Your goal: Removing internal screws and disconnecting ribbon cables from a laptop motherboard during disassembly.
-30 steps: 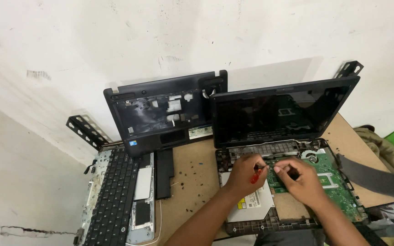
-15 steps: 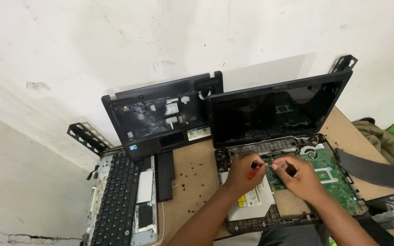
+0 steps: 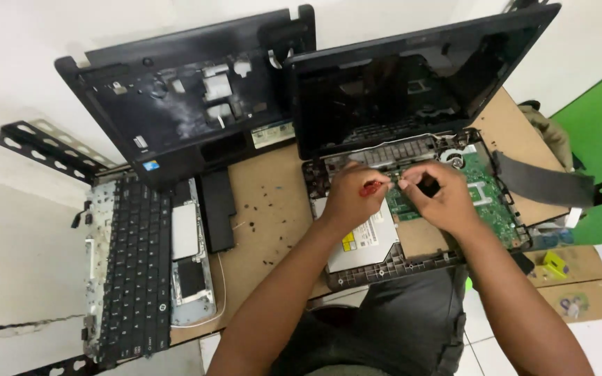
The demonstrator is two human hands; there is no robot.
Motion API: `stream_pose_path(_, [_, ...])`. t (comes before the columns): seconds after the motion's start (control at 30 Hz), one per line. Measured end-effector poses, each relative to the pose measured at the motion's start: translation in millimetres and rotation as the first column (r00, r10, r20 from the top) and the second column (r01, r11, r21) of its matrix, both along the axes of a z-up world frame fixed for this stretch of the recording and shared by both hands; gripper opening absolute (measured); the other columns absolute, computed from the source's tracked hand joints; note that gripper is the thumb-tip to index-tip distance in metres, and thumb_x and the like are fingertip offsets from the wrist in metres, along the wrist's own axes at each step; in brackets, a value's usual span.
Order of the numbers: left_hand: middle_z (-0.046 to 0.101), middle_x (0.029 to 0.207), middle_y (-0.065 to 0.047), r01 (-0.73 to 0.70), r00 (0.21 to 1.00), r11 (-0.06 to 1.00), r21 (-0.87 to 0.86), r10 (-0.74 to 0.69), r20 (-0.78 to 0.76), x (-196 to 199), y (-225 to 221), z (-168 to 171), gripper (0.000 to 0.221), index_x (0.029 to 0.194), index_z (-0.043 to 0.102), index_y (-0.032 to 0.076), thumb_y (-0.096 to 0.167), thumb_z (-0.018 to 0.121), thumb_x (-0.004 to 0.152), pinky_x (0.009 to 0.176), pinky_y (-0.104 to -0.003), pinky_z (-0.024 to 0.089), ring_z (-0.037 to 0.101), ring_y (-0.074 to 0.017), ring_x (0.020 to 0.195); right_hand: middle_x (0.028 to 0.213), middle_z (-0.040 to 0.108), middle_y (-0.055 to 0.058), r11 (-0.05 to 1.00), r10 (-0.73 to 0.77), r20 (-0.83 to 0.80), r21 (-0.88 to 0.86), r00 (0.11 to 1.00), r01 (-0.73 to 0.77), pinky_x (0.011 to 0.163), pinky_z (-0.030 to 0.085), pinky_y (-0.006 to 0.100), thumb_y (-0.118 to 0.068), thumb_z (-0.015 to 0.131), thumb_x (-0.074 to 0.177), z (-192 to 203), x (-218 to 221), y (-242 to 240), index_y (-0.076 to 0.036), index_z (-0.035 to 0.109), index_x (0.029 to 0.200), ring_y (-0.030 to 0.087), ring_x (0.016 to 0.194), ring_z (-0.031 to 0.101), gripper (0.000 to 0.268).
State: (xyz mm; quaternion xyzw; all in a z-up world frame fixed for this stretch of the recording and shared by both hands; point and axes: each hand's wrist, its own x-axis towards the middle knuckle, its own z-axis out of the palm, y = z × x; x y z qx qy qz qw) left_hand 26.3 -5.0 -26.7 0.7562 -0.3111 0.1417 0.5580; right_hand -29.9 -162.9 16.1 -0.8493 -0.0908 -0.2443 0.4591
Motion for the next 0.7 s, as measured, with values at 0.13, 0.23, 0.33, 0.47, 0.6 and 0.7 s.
stream_pose_path(0.13, [0.063,0.065,-0.004,-0.011,0.999,0.999,-0.052,0.009,-0.040,2.4,-4.5,-13.6,0.012,0.079,0.072,0.021,0.016,0.073,0.068,0.069,-0.034,0.052,0.061,-0.0263,0.071,0.071,0.063,0.012,0.998,0.036,0.004,-0.052,0.999,-0.036,0.063,0.046,0.034,0.002,0.074,0.073,-5.6,-2.7,-5.1,-0.005,0.070,0.091,0.025,0.066,0.059,0.019])
stream_pose_path(0.23, [0.062,0.065,-0.005,-0.005,0.999,0.992,-0.126,-0.001,-0.051,0.9,-5.7,-8.6,0.012,0.078,0.072,0.020,0.018,0.072,0.067,0.065,-0.032,0.051,0.059,-0.0246,0.068,0.075,0.064,0.012,1.000,0.022,-0.043,0.019,0.999,-0.022,0.065,0.047,0.032,0.007,0.067,0.080,-13.8,-1.5,-8.6,-0.004,0.070,0.093,0.023,0.071,0.061,0.017])
stream_pose_path(0.33, [0.064,0.067,-0.009,0.064,0.998,0.973,-0.223,-0.067,-0.007,0.1,-1.8,-5.4,0.016,0.081,0.072,0.016,0.015,0.072,0.065,0.065,-0.035,0.050,0.060,-0.0279,0.068,0.075,0.060,0.010,0.995,-0.007,-0.093,0.098,0.996,0.017,0.066,0.046,0.030,0.006,0.064,0.085,-19.1,-2.6,-10.1,-0.001,0.067,0.097,0.016,0.071,0.054,0.015])
stream_pose_path(0.47, [0.063,0.066,-0.006,-0.009,0.996,0.991,-0.133,-0.003,-0.087,-2.1,-2.5,3.6,0.013,0.077,0.072,0.018,0.011,0.068,0.067,0.068,-0.032,0.051,0.062,-0.0258,0.071,0.076,0.061,0.010,0.995,-0.009,-0.088,0.103,0.996,0.018,0.064,0.046,0.028,0.007,0.063,0.087,-14.9,-2.2,-12.1,-0.001,0.066,0.096,0.016,0.069,0.057,0.012])
stream_pose_path(0.6, [0.064,0.067,-0.008,0.001,0.983,0.995,-0.099,-0.019,-0.183,-1.4,1.1,1.7,0.014,0.078,0.072,0.019,0.011,0.068,0.067,0.064,-0.034,0.051,0.063,-0.0265,0.070,0.082,0.064,0.011,0.998,0.028,-0.075,0.059,0.997,-0.024,0.066,0.046,0.029,0.004,0.071,0.082,-15.3,-2.4,-8.6,-0.001,0.065,0.097,0.020,0.074,0.061,0.017])
stream_pose_path(0.7, [0.064,0.064,-0.005,0.021,0.988,0.993,-0.115,-0.039,-0.152,-0.6,-1.6,-4.1,0.012,0.076,0.068,0.014,0.012,0.070,0.065,0.063,-0.032,0.051,0.064,-0.0248,0.068,0.087,0.064,0.010,0.995,0.090,-0.058,-0.036,0.994,-0.093,0.068,0.045,0.030,0.000,0.077,0.075,-16.5,-1.3,-13.9,-0.002,0.065,0.099,0.022,0.080,0.061,0.027])
